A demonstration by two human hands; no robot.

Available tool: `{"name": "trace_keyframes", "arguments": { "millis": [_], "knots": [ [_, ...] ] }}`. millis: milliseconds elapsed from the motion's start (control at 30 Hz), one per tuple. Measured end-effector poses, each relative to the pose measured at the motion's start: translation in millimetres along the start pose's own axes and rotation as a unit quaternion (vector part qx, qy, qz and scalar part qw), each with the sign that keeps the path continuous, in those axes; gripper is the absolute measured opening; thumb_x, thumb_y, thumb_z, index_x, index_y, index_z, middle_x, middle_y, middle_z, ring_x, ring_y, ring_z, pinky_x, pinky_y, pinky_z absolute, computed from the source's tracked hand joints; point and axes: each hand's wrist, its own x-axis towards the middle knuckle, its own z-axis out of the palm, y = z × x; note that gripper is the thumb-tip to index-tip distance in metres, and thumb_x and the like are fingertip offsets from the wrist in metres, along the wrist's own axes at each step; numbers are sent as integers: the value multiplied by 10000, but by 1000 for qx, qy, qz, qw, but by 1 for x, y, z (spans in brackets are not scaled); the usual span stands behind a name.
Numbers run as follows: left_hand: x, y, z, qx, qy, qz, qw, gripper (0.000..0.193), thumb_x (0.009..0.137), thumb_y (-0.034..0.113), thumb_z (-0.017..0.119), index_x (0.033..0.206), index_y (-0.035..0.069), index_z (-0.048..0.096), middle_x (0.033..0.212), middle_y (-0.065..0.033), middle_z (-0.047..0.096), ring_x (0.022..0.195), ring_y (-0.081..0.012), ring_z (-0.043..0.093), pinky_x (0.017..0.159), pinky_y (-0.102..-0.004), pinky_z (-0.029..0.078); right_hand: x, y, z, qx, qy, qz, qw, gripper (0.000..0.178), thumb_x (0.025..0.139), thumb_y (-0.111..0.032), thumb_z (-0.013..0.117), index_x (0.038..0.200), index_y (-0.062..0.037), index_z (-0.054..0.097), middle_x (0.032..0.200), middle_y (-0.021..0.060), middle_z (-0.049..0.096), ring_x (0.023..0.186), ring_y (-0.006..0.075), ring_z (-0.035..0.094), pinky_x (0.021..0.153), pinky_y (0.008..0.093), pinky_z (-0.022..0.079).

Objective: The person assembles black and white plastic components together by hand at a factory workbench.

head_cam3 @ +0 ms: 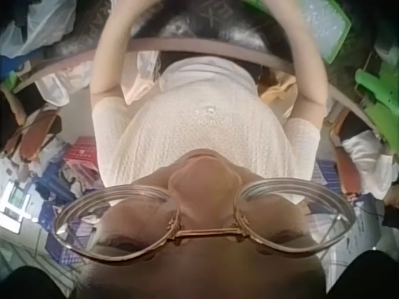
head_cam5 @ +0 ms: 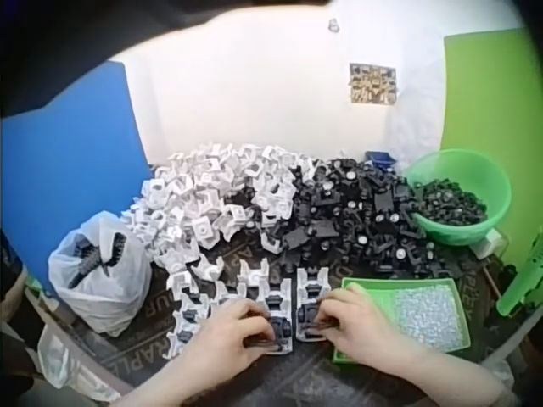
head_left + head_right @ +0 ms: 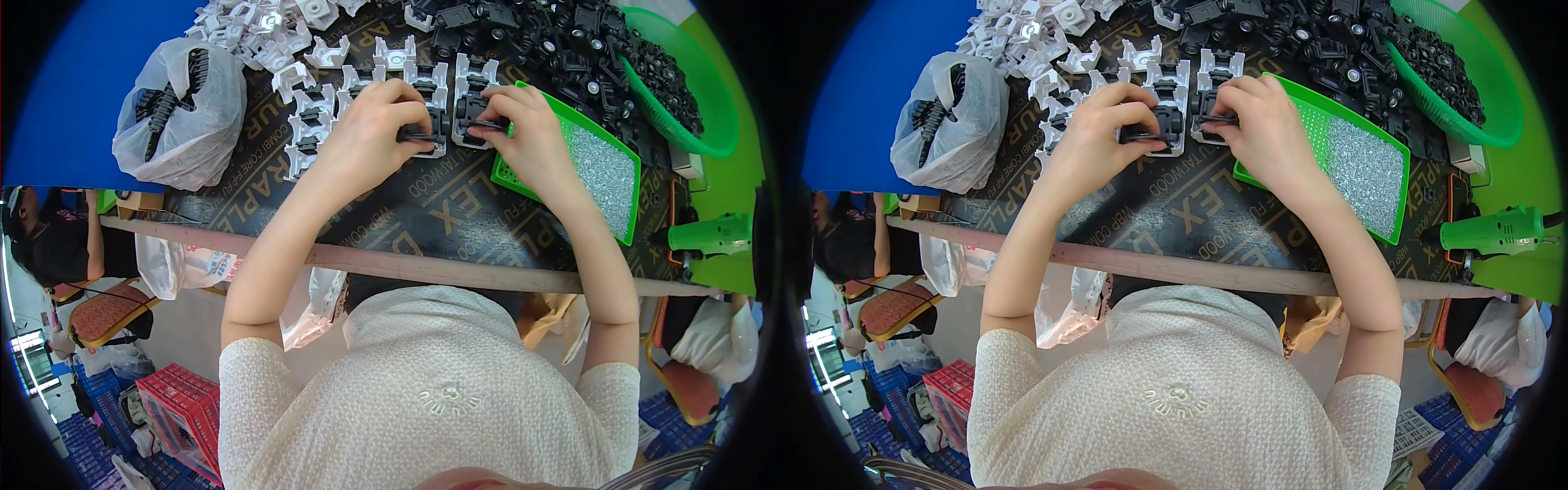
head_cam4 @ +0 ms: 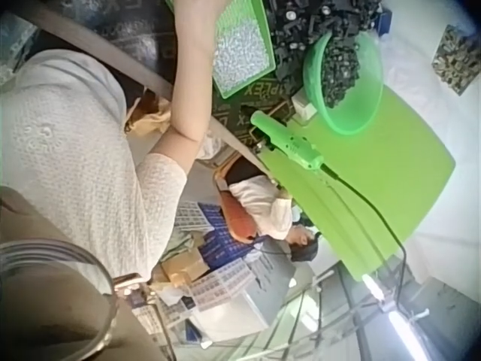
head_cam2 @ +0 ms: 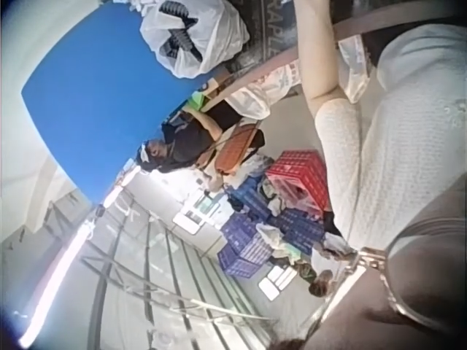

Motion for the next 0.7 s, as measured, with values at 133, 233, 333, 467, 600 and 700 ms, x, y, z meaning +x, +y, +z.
{"name": "trace_keyframes", "arguments": {
  "millis": [133,233,333,467,600,700],
  "knots": [
    [0,-3,3,-5,-14,-2,1000,219,696,93,829,824,49,657,1063,-73,634,1017,-292,610,836,-379,506,-1,-2,2,-1,-2,1,1000,187,720,-87,798,820,-39,648,965,55,647,919,292,571,815,388,487],
    [2,-3,3,-1,-17,4,1000,218,694,90,828,820,48,655,1058,-72,630,1017,-291,604,839,-378,503,-2,-3,1,-10,-6,-8,1000,182,724,-94,797,813,-37,649,997,54,642,942,288,571,831,388,487],
    [4,-1,2,-5,-28,-2,1000,219,692,86,827,817,45,652,1058,-71,628,1016,-289,600,845,-374,502,-2,-4,1,-8,-16,0,1000,180,727,-100,795,811,-37,649,1018,57,638,960,287,571,844,389,487],
    [0,0,3,-9,-20,5,1000,213,679,51,815,835,46,669,1018,-75,613,992,-295,582,880,-391,502,-5,-5,1,-11,-24,-8,1000,182,729,-109,795,807,-42,645,1022,57,639,960,286,573,848,389,487],
    [0,3,4,-6,-28,7,1000,207,682,49,808,834,46,667,1018,-76,614,999,-294,581,881,-391,501,-4,-5,0,-21,-26,-11,999,177,737,-111,789,810,-45,641,1033,56,640,958,285,575,849,388,487],
    [-1,4,4,7,-28,3,1000,201,699,70,812,812,38,650,1065,-74,625,1018,-294,597,867,-388,505,-5,-4,2,-35,-24,-36,998,184,743,-109,784,840,-51,638,1040,55,640,947,287,574,845,389,488]
  ]
}}
